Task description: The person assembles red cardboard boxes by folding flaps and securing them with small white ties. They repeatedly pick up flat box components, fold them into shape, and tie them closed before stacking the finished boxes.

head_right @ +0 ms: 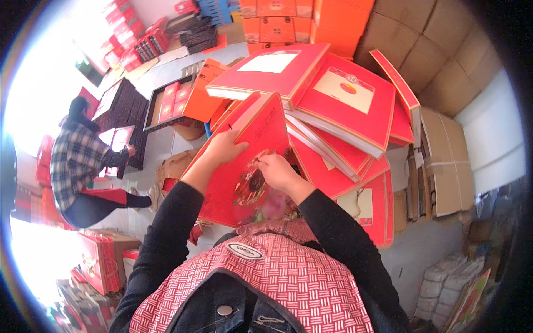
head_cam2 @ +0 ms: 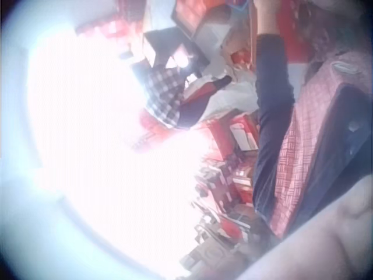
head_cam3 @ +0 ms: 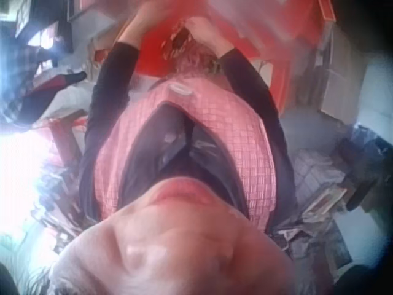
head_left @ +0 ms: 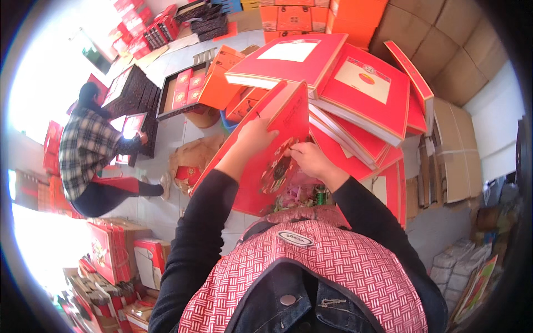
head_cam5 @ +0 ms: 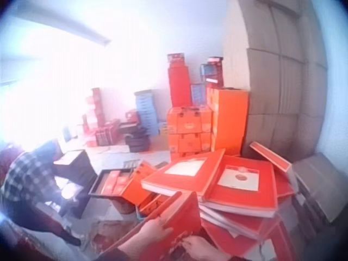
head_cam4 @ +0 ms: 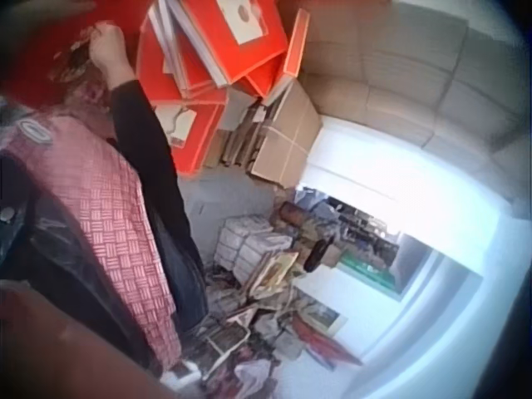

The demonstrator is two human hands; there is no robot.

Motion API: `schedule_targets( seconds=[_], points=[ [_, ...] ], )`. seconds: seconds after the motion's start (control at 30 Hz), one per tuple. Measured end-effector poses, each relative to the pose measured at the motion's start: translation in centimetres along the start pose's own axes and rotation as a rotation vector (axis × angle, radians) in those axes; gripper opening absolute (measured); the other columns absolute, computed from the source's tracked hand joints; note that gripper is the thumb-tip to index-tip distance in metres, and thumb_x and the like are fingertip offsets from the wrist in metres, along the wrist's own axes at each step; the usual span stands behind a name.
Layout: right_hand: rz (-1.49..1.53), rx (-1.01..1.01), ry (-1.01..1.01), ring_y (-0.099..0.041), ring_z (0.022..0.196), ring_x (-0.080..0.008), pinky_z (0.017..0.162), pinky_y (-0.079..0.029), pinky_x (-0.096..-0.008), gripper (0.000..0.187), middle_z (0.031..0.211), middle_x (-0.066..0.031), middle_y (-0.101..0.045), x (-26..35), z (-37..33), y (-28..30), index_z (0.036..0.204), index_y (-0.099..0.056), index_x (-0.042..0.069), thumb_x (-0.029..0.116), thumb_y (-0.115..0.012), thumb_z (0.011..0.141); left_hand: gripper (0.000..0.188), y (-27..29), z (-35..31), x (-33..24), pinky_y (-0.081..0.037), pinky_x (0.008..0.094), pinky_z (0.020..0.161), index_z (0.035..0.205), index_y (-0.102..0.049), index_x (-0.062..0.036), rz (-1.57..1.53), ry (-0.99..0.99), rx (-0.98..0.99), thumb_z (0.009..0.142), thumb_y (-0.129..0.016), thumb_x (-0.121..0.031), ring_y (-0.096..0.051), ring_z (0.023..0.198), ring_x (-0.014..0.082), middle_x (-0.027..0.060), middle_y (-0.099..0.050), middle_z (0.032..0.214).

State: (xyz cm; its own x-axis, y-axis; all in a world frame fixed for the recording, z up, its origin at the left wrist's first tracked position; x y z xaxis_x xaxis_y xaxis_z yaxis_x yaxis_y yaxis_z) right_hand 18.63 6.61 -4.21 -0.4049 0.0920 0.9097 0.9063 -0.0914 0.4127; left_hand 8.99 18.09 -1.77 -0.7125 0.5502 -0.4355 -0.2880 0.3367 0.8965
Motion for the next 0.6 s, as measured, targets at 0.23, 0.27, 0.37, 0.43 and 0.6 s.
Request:
schedule_targets(
  seconds=[0.23,0.27,0.37,0.43,0.6],
  points=[
    [0.188,-0.298,-0.095,-0.061,0.06,-0.0187,0.058,-0.047,-0.0312,0.017,0.065,-0.0131,-0.063,-4.6,0.6,3.8,0.085,-0.066,0.0,0.014,-0.061,0.077,0.033,-1.9,2.6,-1.7,-0.046,0.0413,0.079,0.096,-0.06,0.0,0.037,-0.143,0.182,0.07,-0.056,-0.02,-0.058,0.088,0.0379,0.0251,-0.061,0.087],
    [0.195,-0.333,-0.086,-0.061,0.058,-0.0167,0.056,-0.047,-0.0304,0.018,0.064,-0.0123,-0.063,-4.9,0.7,4.3,0.086,-0.066,0.0,0.014,-0.062,0.077,0.035,-1.7,1.8,-1.0,-0.046,0.0413,0.079,0.097,-0.06,0.0006,0.068,-0.107,0.195,0.069,-0.058,-0.021,-0.058,0.089,0.0381,0.026,-0.06,0.087],
    [0.303,-0.384,-0.089,-0.059,0.054,-0.0136,0.052,-0.046,-0.0283,0.016,0.061,-0.0099,-0.062,-5.5,0.7,4.4,0.085,-0.067,-0.001,0.012,-0.062,0.077,0.035,-0.7,2.5,-2.2,-0.046,0.0403,0.078,0.099,-0.059,0.0018,-0.123,-0.072,0.033,0.071,-0.058,-0.02,-0.058,0.089,0.0367,0.0263,-0.06,0.087],
    [0.431,-0.366,-0.115,-0.058,0.052,-0.0119,0.049,-0.045,-0.0257,0.011,0.061,-0.0075,-0.061,-4.8,0.2,3.7,0.082,-0.065,-0.003,0.006,-0.061,0.077,0.031,-2.2,2.7,-2.2,-0.046,0.0373,0.075,0.099,-0.058,0.0028,-0.297,-0.099,0.097,0.073,-0.057,-0.015,-0.06,0.085,0.0312,0.0226,-0.061,0.085],
    [0.516,-0.358,-0.076,-0.056,0.057,-0.009,0.051,-0.045,-0.0219,0.01,0.067,-0.0054,-0.06,-4.5,0.8,3.7,0.084,-0.06,-0.004,0.006,-0.058,0.082,0.026,-4.4,1.2,-2.4,-0.046,0.0294,0.071,0.104,-0.056,0.0043,-0.687,-0.048,0.326,0.079,-0.051,-0.002,-0.059,0.08,0.0164,0.0105,-0.062,0.088]
  ],
)
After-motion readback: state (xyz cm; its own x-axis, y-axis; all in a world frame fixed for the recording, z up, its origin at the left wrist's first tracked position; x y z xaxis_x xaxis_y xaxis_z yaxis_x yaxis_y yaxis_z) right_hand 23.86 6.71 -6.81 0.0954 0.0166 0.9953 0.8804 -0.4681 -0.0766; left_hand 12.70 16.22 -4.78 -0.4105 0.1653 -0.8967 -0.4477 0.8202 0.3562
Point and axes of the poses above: each hand's wrist, its own z-axis towards the middle knuckle, its own y-axis out of the back of the hand, x = y × z, the point moved 8 cm from there along z, towards the middle knuckle
